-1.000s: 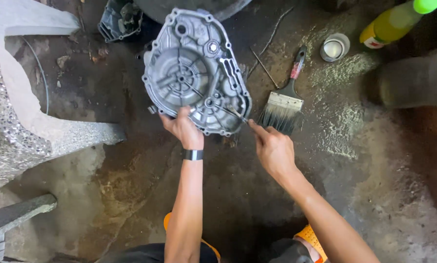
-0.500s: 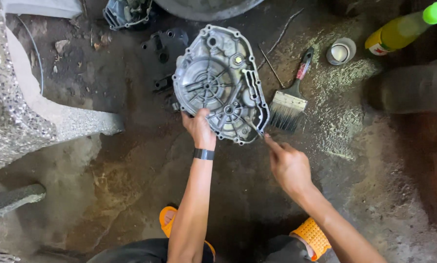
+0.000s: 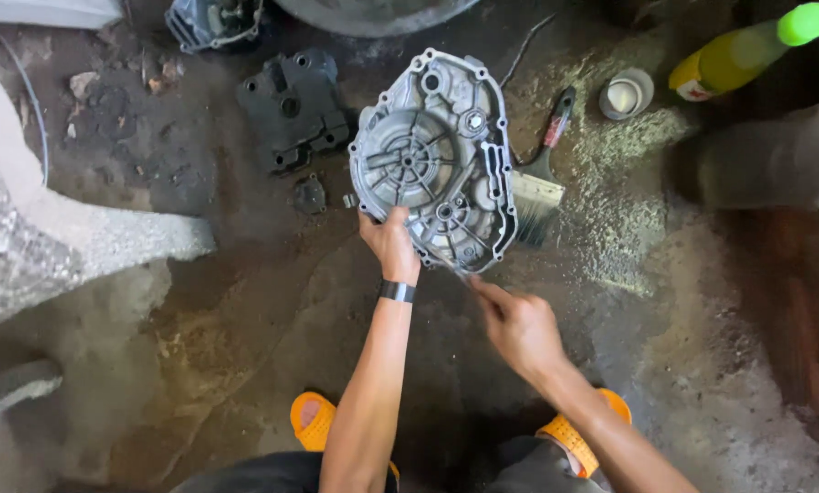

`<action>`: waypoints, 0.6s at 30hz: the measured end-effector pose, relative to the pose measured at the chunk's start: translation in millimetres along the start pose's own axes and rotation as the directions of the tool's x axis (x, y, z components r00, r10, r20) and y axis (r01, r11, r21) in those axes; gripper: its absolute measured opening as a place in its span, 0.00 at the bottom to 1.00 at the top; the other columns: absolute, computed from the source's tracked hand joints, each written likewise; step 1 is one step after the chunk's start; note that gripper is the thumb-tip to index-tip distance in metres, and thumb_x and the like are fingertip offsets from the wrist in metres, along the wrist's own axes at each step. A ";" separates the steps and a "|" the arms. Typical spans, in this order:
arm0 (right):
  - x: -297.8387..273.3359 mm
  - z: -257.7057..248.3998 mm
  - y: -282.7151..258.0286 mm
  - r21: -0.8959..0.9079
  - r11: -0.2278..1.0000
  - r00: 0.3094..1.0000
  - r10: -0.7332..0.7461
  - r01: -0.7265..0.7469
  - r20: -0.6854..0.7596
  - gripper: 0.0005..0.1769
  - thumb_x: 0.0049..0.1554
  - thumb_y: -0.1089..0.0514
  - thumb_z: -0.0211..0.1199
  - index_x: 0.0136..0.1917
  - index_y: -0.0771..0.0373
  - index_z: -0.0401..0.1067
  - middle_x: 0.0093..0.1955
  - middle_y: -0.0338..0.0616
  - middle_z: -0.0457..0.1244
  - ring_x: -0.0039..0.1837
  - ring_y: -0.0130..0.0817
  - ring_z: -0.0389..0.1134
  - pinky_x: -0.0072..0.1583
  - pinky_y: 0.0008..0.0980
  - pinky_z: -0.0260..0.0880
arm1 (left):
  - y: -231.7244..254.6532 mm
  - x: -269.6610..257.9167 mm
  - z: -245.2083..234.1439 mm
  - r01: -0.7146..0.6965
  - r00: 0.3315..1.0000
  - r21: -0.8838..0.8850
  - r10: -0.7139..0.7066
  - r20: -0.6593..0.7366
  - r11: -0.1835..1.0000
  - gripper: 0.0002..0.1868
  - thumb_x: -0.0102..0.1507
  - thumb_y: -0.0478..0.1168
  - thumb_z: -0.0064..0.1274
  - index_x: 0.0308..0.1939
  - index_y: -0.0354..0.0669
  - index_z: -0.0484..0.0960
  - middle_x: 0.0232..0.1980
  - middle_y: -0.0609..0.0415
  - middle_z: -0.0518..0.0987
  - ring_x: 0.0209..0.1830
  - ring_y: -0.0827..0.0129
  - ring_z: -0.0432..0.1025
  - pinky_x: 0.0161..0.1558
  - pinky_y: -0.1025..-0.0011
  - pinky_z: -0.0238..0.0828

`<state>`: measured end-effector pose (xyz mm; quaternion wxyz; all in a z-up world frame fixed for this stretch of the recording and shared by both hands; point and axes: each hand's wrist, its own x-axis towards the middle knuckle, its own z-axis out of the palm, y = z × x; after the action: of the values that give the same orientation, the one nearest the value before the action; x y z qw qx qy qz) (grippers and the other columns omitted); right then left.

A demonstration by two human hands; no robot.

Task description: Cleaning motorcycle engine parts with a brush and water.

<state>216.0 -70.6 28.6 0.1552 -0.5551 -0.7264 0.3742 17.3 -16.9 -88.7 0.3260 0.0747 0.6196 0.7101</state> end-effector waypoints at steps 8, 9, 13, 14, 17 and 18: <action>-12.0 24.7 26.3 -0.156 0.987 0.999 -0.042 0.041 -0.003 0.25 0.54 0.62 0.63 0.65 0.47 0.76 0.39 0.53 0.69 0.38 0.53 0.71 0.41 0.49 0.72 | -6.0 -0.7 -6.5 0.021 1.000 -0.043 -0.022 -0.014 0.999 0.28 0.54 0.23 0.51 0.60 0.26 0.73 0.55 0.47 0.79 0.50 0.62 0.73 0.56 0.67 0.68; -16.9 24.6 33.5 -0.212 0.977 0.999 -0.023 0.017 -0.026 0.24 0.55 0.60 0.63 0.65 0.45 0.75 0.40 0.52 0.68 0.37 0.52 0.71 0.41 0.48 0.72 | -6.6 -1.4 -6.2 0.007 1.000 -0.010 -0.007 -0.027 1.000 0.28 0.54 0.23 0.51 0.60 0.26 0.73 0.55 0.47 0.79 0.50 0.62 0.73 0.56 0.67 0.68; 15.5 31.4 4.4 -0.169 0.981 0.994 -0.103 0.094 -0.046 0.26 0.56 0.62 0.61 0.67 0.47 0.74 0.38 0.52 0.67 0.34 0.52 0.70 0.39 0.49 0.71 | -1.0 -3.6 -2.3 0.020 1.000 -0.128 -0.022 -0.012 0.992 0.31 0.52 0.24 0.49 0.61 0.28 0.72 0.56 0.49 0.79 0.52 0.64 0.74 0.57 0.69 0.68; 26.3 31.7 4.9 -0.214 0.972 0.994 -0.109 0.102 -0.022 0.25 0.57 0.62 0.60 0.67 0.48 0.74 0.42 0.54 0.67 0.33 0.51 0.70 0.37 0.48 0.72 | -1.6 -1.9 -2.3 0.025 1.000 -0.102 -0.026 -0.010 0.995 0.31 0.52 0.23 0.50 0.62 0.28 0.72 0.55 0.48 0.79 0.51 0.63 0.74 0.56 0.68 0.68; 21.1 29.7 13.8 -0.262 0.957 0.992 -0.128 0.128 0.016 0.24 0.58 0.62 0.59 0.67 0.48 0.74 0.42 0.55 0.67 0.33 0.52 0.70 0.36 0.49 0.72 | -7.6 2.0 -5.9 0.026 0.999 -0.053 -0.027 -0.023 0.998 0.31 0.52 0.23 0.50 0.62 0.27 0.72 0.55 0.47 0.79 0.50 0.62 0.73 0.55 0.68 0.68; 15.2 27.3 18.7 -0.268 0.953 0.990 -0.140 0.139 0.017 0.24 0.57 0.60 0.61 0.67 0.49 0.74 0.37 0.55 0.66 0.33 0.54 0.69 0.37 0.50 0.71 | -11.0 4.4 -4.4 0.022 0.999 -0.033 -0.023 -0.025 0.999 0.31 0.53 0.24 0.51 0.62 0.26 0.72 0.55 0.47 0.78 0.50 0.63 0.72 0.56 0.68 0.68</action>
<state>206.3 -64.8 -6.0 0.1052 -0.5186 -0.8077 0.2599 15.7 -17.9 -101.2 0.3272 0.0535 0.6126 0.7175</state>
